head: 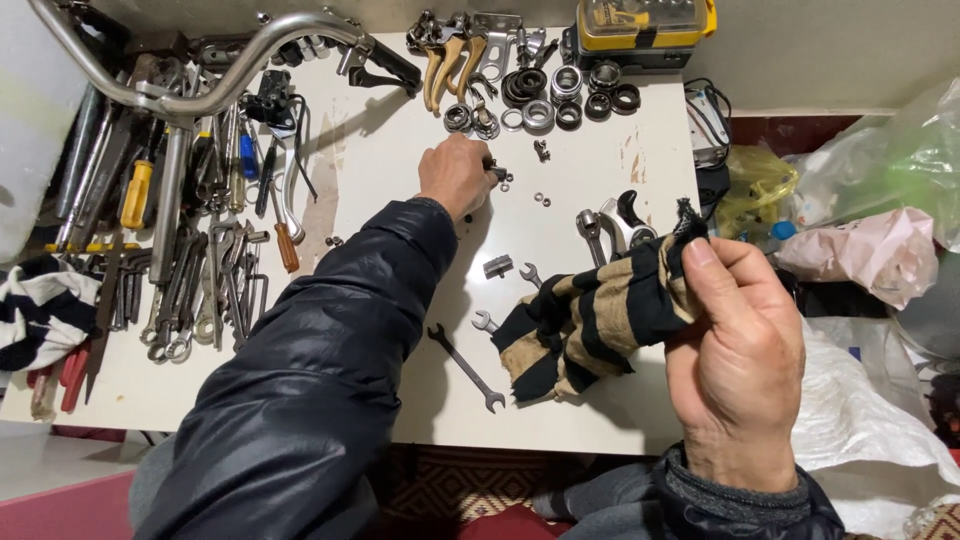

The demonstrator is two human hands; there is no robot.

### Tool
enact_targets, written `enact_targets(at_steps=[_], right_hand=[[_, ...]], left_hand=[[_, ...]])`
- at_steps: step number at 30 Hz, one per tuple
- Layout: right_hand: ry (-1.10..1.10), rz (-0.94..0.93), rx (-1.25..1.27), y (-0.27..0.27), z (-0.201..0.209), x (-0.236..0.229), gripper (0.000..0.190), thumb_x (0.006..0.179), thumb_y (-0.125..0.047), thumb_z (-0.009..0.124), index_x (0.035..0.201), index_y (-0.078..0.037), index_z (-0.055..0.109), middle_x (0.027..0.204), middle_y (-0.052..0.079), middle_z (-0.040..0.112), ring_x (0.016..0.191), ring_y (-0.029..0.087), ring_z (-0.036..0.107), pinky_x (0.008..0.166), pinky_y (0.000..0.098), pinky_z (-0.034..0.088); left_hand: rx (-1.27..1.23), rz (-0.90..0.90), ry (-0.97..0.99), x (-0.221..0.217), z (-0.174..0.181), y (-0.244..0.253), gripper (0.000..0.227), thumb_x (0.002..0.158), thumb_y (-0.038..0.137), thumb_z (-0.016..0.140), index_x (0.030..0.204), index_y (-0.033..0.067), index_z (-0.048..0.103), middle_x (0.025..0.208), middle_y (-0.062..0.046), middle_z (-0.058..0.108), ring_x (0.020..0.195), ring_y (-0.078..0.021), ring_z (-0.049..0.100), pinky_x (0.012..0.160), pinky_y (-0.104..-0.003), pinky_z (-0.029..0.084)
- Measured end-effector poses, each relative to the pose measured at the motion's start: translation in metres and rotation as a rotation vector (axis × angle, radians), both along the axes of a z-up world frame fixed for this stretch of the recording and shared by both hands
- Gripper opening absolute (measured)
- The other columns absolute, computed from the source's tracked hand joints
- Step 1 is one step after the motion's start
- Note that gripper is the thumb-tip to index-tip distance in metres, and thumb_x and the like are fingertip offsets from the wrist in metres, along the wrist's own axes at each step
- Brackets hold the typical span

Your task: Cleaning bicycle fasteners and small metal components using a cloth and a small wrench at a workbench.

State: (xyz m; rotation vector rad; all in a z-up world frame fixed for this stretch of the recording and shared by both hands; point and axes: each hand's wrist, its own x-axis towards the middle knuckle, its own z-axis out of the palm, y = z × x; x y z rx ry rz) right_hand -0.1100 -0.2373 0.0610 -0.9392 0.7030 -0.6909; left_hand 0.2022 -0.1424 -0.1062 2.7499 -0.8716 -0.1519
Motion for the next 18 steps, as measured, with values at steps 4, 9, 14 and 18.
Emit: enact_targets(at_steps=[4, 9, 14, 18], right_hand=[[-0.011, -0.005, 0.0, 0.001, 0.0, 0.002, 0.01, 0.095, -0.009, 0.068, 0.102, -0.005, 0.063, 0.089, 0.007, 0.069, 0.08, 0.016, 0.068, 0.079, 0.0273, 0.059], [-0.002, -0.002, 0.03, 0.004, 0.003, 0.004, 0.011, 0.094, -0.009, 0.068, 0.102, -0.005, 0.062, 0.093, 0.009, 0.068, 0.084, 0.018, 0.068, 0.081, 0.0302, 0.06], [-0.005, 0.045, 0.035, 0.001, -0.003, 0.003, 0.017, 0.09, -0.004, 0.069, 0.105, -0.003, 0.06, 0.09, 0.01, 0.068, 0.079, 0.018, 0.066, 0.077, 0.0293, 0.058], [0.016, 0.177, 0.055, 0.003, 0.001, 0.003, 0.039, 0.08, 0.007, 0.068, 0.118, 0.002, 0.058, 0.094, 0.016, 0.071, 0.083, 0.025, 0.07, 0.082, 0.0381, 0.062]], left_hand=[[-0.033, 0.047, 0.1, 0.002, 0.008, 0.002, 0.031, 0.084, 0.035, 0.081, 0.106, 0.0142, 0.073, 0.108, -0.011, 0.067, 0.098, -0.0339, 0.064, 0.083, -0.047, 0.048], [-0.04, 0.031, 0.072, -0.001, 0.009, 0.006, 0.032, 0.081, 0.033, 0.083, 0.095, 0.0112, 0.065, 0.094, -0.013, 0.072, 0.089, -0.0355, 0.065, 0.076, -0.046, 0.049], [-0.134, -0.008, 0.03, -0.006, 0.011, 0.016, 0.036, 0.081, 0.033, 0.085, 0.101, 0.0078, 0.069, 0.094, -0.014, 0.069, 0.086, -0.0367, 0.064, 0.071, -0.048, 0.05], [-0.278, -0.099, 0.15, -0.024, 0.032, 0.03, 0.027, 0.089, 0.032, 0.078, 0.106, 0.0111, 0.075, 0.099, -0.012, 0.067, 0.092, -0.0284, 0.065, 0.079, -0.041, 0.055]])
